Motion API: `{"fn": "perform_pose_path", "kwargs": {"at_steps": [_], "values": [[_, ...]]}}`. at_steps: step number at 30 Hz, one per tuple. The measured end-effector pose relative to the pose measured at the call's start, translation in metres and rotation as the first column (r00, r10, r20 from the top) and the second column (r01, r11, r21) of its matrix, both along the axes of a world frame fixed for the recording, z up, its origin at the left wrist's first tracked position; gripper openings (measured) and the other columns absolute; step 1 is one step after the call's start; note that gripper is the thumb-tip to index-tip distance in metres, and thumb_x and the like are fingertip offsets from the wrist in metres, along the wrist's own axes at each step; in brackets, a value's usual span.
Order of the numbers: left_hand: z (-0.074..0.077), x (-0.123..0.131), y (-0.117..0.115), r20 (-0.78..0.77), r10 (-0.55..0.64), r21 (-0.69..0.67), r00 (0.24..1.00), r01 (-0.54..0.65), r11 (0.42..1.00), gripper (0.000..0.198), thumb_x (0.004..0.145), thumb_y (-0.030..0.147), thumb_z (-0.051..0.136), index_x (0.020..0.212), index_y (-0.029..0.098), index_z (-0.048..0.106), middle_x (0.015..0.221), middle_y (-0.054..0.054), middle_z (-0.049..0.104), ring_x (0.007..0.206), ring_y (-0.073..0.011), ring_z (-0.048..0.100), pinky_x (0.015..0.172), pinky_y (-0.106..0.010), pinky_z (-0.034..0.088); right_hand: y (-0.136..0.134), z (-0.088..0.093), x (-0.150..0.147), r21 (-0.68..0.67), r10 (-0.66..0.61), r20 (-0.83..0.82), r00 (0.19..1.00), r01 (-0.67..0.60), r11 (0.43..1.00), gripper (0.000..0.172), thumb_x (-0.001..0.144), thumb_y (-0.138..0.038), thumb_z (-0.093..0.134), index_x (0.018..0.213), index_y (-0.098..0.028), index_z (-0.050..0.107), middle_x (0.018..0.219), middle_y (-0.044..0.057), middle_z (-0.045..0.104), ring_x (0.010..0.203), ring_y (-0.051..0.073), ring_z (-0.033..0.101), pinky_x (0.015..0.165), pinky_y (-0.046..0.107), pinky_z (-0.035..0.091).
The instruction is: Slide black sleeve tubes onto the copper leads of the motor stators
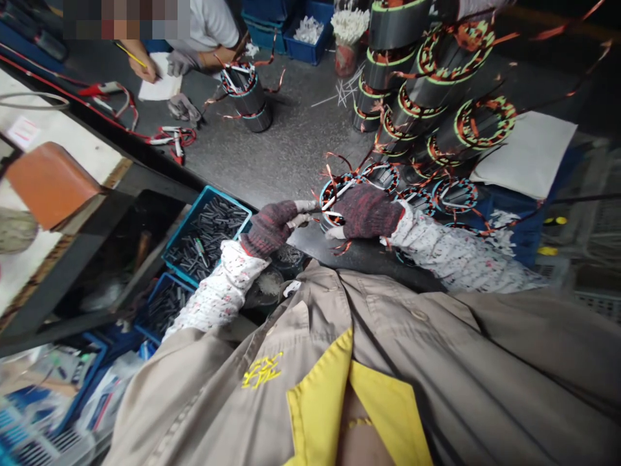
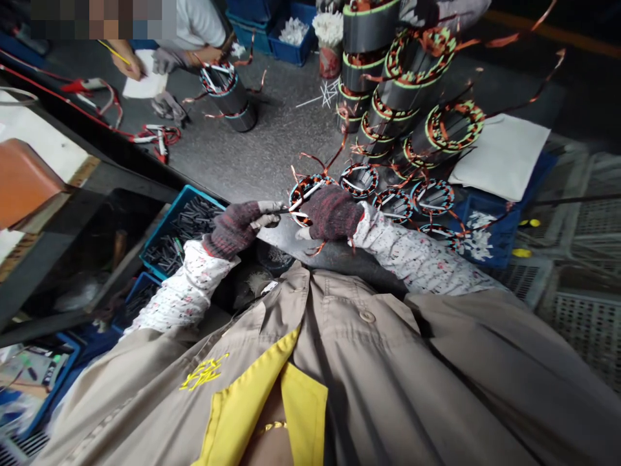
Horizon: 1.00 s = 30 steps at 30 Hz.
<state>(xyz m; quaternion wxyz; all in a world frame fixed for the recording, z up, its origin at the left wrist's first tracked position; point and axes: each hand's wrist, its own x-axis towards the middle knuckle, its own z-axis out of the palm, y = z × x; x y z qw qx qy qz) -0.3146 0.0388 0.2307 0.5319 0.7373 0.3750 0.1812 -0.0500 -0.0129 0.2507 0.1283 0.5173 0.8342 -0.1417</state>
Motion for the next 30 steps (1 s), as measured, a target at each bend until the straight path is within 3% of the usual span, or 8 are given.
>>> {"fn": "perform_pose_path", "kwargs": {"at_steps": [6,10,13,15,19,22,26,30], "values": [[-0.03,-0.002,-0.016,0.065,0.288,-0.219,0.955,-0.268,0.938,0.071,0.097,0.08,0.077,0.132,0.019,0.085,0.082,-0.005,0.075,0.071,-0.0175,0.069,0.073,-0.032,0.065,0.004,0.021,0.01,-0.046,0.147,0.101,0.984,-0.143,0.989,0.067,0.106,-0.057,0.076,0.158,-0.016,0.074,0.152,0.02,0.076,0.137,0.038,0.071,0.114,0.048,0.053],[-0.066,0.0,-0.016,0.04,0.339,-0.327,0.94,-0.308,0.893,0.064,0.093,0.067,0.083,0.133,0.017,0.083,0.083,-0.003,0.074,0.079,-0.0193,0.073,0.087,-0.037,0.067,0.002,0.025,0.005,-0.072,0.111,0.153,0.982,-0.101,0.992,0.061,0.108,-0.058,0.075,0.151,-0.014,0.078,0.148,0.021,0.077,0.134,0.039,0.071,0.112,0.048,0.054],[-0.078,0.007,-0.015,0.043,0.301,-0.27,0.953,-0.279,0.922,0.048,0.09,0.055,0.086,0.123,0.02,0.087,0.1,-0.009,0.082,0.094,-0.0245,0.076,0.1,-0.043,0.066,0.002,0.025,0.005,-0.069,0.108,0.125,0.986,-0.1,0.993,0.066,0.109,-0.059,0.074,0.159,-0.016,0.073,0.15,0.02,0.077,0.138,0.039,0.07,0.116,0.048,0.052],[-0.079,0.011,-0.014,0.034,0.274,-0.212,0.961,-0.261,0.942,0.039,0.087,0.053,0.088,0.112,0.024,0.088,0.104,-0.01,0.084,0.092,-0.0259,0.074,0.097,-0.045,0.065,0.002,0.025,0.005,-0.069,0.115,0.124,0.985,-0.107,0.992,0.067,0.109,-0.06,0.074,0.161,-0.017,0.072,0.152,0.02,0.076,0.14,0.039,0.069,0.117,0.049,0.051],[-0.073,0.012,-0.014,-0.035,0.207,-0.253,0.978,-0.209,0.945,0.044,0.085,0.06,0.089,0.113,0.027,0.087,0.08,-0.005,0.077,0.075,-0.0246,0.069,0.081,-0.04,0.06,0.003,0.022,0.006,-0.079,0.096,0.136,0.986,-0.085,0.993,0.066,0.106,-0.058,0.071,0.152,-0.011,0.077,0.15,0.024,0.075,0.136,0.041,0.069,0.112,0.05,0.051],[-0.069,0.008,-0.018,-0.04,0.222,-0.277,0.974,-0.224,0.934,0.054,0.087,0.07,0.085,0.121,0.027,0.085,0.086,-0.004,0.08,0.078,-0.0236,0.072,0.082,-0.037,0.06,0.004,0.016,0.008,-0.086,0.04,0.073,0.997,-0.034,0.996,0.075,0.096,-0.067,0.058,0.154,-0.024,0.078,0.149,0.018,0.077,0.135,0.04,0.065,0.113,0.057,0.047],[-0.07,0.009,-0.02,0.068,0.243,-0.22,0.968,-0.223,0.95,0.064,0.087,0.075,0.086,0.124,0.022,0.086,0.114,-0.011,0.087,0.092,-0.0267,0.077,0.103,-0.047,0.064,0.002,0.012,0.009,-0.125,-0.066,0.021,0.998,0.068,0.99,0.092,0.078,-0.078,0.039,0.154,-0.043,0.078,0.153,0.011,0.077,0.137,0.045,0.056,0.118,0.063,0.04],[-0.067,0.016,-0.015,0.107,0.196,-0.131,0.975,-0.181,0.975,0.055,0.091,0.072,0.084,0.114,0.022,0.088,0.121,-0.014,0.087,0.123,-0.0363,0.078,0.128,-0.06,0.054,0.003,0.013,0.009,-0.096,-0.004,0.044,0.999,0.008,0.995,0.093,0.086,-0.074,0.043,0.16,-0.028,0.076,0.149,0.018,0.078,0.132,0.044,0.06,0.115,0.061,0.043]]}}
